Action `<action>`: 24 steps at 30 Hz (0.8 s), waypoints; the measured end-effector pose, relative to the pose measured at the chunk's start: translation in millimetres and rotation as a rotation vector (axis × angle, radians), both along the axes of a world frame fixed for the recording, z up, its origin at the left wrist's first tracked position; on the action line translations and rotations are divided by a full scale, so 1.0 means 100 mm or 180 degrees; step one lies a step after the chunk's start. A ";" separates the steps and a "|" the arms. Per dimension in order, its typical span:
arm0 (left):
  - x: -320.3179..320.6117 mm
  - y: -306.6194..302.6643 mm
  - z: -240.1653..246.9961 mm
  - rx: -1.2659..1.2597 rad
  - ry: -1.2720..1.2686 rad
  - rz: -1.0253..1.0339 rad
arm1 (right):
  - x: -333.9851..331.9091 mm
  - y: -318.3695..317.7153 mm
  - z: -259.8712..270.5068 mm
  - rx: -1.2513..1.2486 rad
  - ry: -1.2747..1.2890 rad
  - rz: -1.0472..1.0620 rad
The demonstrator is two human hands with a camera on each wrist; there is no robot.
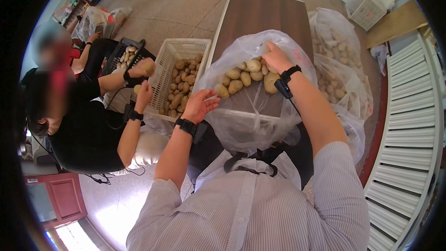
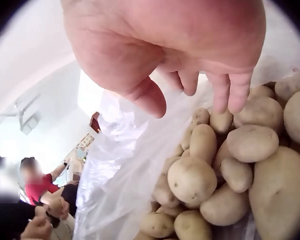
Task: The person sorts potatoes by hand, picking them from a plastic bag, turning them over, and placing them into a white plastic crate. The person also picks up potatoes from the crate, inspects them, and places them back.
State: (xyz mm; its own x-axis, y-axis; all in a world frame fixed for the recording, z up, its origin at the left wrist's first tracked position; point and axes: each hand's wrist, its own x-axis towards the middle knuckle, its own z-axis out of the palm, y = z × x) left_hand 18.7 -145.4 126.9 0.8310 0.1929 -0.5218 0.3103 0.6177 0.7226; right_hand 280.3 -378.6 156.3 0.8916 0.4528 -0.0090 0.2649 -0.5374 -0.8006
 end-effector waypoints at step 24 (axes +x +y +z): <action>-0.09 -0.28 -0.05 0.0128 0.0066 -0.0162 | -0.80 -0.39 -0.49 -0.1381 -0.1609 -0.0041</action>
State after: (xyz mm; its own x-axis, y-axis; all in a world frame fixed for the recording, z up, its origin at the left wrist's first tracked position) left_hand 9.6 -173.4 122.2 0.8292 0.1721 -0.5317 0.3558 0.5713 0.7397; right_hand 200.2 -417.4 107.8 0.8392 0.4915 0.2327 0.5423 -0.7886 -0.2900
